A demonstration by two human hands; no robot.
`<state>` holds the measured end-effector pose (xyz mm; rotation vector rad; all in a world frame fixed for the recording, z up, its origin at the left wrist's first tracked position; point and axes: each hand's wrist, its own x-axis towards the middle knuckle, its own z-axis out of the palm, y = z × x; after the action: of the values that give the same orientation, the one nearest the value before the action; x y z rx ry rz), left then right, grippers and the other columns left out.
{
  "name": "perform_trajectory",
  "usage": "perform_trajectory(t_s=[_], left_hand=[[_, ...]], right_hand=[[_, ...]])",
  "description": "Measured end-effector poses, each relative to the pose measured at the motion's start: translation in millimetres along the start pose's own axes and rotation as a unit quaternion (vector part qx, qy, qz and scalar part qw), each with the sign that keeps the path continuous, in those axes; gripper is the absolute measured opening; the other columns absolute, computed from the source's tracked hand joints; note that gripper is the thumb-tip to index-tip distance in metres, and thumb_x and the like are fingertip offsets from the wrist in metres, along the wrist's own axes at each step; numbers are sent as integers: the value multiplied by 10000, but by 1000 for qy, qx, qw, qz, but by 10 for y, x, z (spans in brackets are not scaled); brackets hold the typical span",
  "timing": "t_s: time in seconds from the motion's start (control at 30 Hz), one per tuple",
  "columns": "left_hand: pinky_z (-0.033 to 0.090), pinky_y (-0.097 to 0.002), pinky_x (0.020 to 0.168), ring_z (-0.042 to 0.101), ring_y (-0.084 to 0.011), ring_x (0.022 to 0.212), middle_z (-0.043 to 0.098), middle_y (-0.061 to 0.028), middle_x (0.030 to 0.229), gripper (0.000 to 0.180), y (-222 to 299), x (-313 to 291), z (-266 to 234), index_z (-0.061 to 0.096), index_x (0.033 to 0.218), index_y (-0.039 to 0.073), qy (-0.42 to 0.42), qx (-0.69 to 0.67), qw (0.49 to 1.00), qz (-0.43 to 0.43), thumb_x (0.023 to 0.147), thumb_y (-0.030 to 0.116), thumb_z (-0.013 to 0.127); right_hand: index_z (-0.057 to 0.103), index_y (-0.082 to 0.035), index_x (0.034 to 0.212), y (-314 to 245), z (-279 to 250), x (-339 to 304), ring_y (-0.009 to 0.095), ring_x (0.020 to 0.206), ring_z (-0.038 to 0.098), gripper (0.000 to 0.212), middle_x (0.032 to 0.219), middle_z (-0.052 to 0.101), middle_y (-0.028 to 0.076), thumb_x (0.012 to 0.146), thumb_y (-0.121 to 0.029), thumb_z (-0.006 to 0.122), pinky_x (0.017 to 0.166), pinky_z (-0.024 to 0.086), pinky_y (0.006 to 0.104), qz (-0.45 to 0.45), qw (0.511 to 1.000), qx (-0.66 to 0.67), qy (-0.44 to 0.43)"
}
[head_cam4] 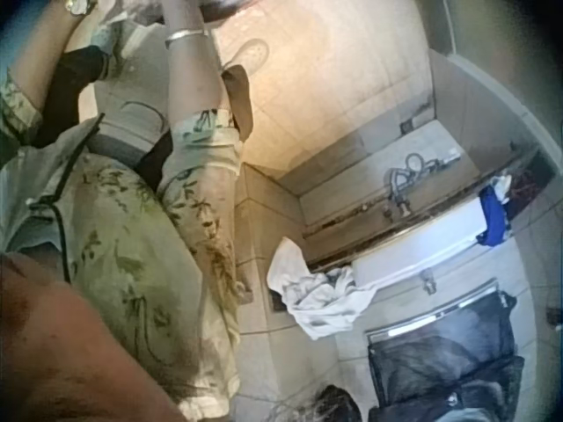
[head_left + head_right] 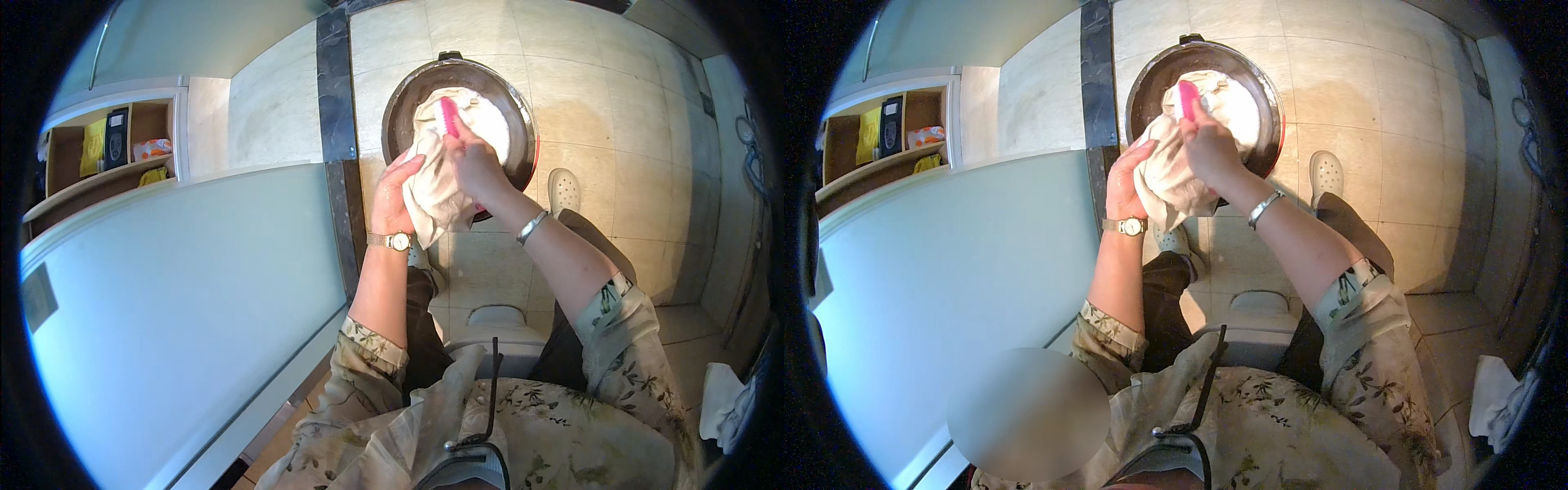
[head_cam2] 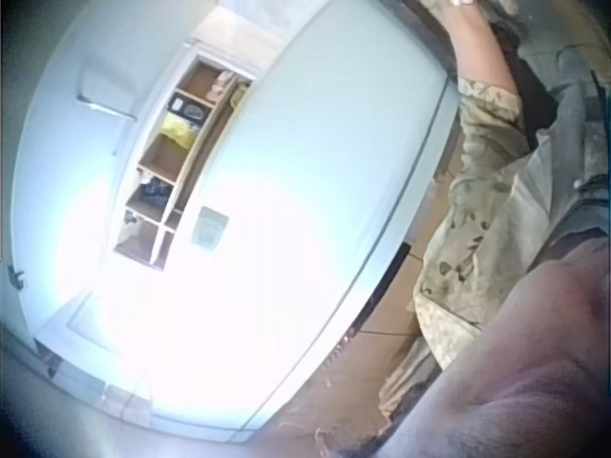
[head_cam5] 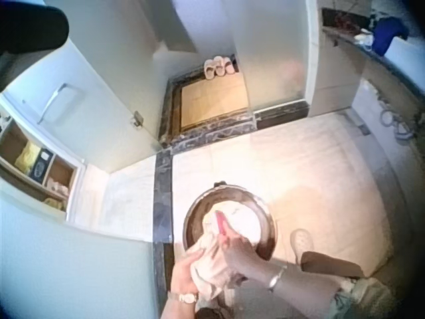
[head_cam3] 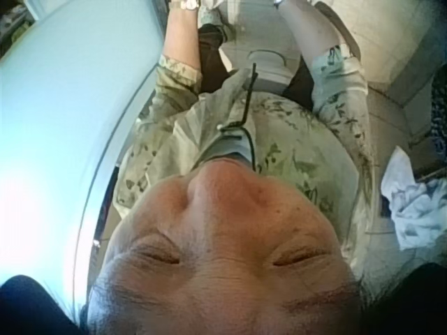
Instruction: The person scrubs a white cloth with a pink brush over a metal basin filled with soapy water. The person repeatedly rubs the cloth with the brush, focusing on different sections of the fabric.
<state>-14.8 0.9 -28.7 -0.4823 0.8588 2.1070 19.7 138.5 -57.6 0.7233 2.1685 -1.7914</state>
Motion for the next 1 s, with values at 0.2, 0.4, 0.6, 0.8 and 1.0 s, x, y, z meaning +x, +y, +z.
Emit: perform_trajectory(t_s=[0.2, 0.4, 0.6, 0.8, 1.0], left_hand=[[466, -425, 873, 575, -289, 999, 568, -164, 1121, 317, -25, 76, -166, 483, 1148, -38, 41, 0, 999, 31, 914, 174, 463], [456, -419, 881, 546, -295, 1024, 554, -173, 1113, 348, 70, 106, -738, 447, 1168, -30, -75, -98, 992, 32, 941, 232, 414], [445, -417, 898, 546, -285, 1025, 552, -167, 1128, 345, -26, 164, -367, 464, 1171, -17, 104, -39, 988, 108, 947, 230, 377], [432, -423, 922, 521, -291, 1084, 521, -173, 1192, 359, -104, 149, -226, 454, 1184, -13, 90, -73, 990, 79, 939, 245, 409], [439, -419, 922, 543, -286, 1055, 533, -191, 1162, 350, 49, 193, -789, 442, 1190, -40, -169, -151, 972, 55, 911, 172, 441]], right_hand=[[335, -38, 1342, 36, -13, -28, 203, 579, 574, 461, 716, 586, 138, 939, -259, 374, 533, 474, 358, 22, 998, 51, 38], [267, -160, 1381, 107, 601, -546, 263, 625, 614, 454, 833, 607, 209, 942, -242, 349, 537, 472, 378, -170, 983, -60, -21], [349, -46, 1333, -228, 223, -381, 316, 611, 606, 424, 798, 596, 250, 924, -151, 380, 546, 496, 391, -102, 991, -77, -32], [311, -84, 1349, -127, 115, -155, 337, 695, 620, 477, 855, 596, 244, 896, -160, 439, 641, 503, 383, -20, 996, -85, -23], [217, -155, 1393, -123, 404, -651, 334, 704, 624, 538, 879, 612, 222, 892, -134, 412, 790, 494, 366, -267, 958, -108, -11]])
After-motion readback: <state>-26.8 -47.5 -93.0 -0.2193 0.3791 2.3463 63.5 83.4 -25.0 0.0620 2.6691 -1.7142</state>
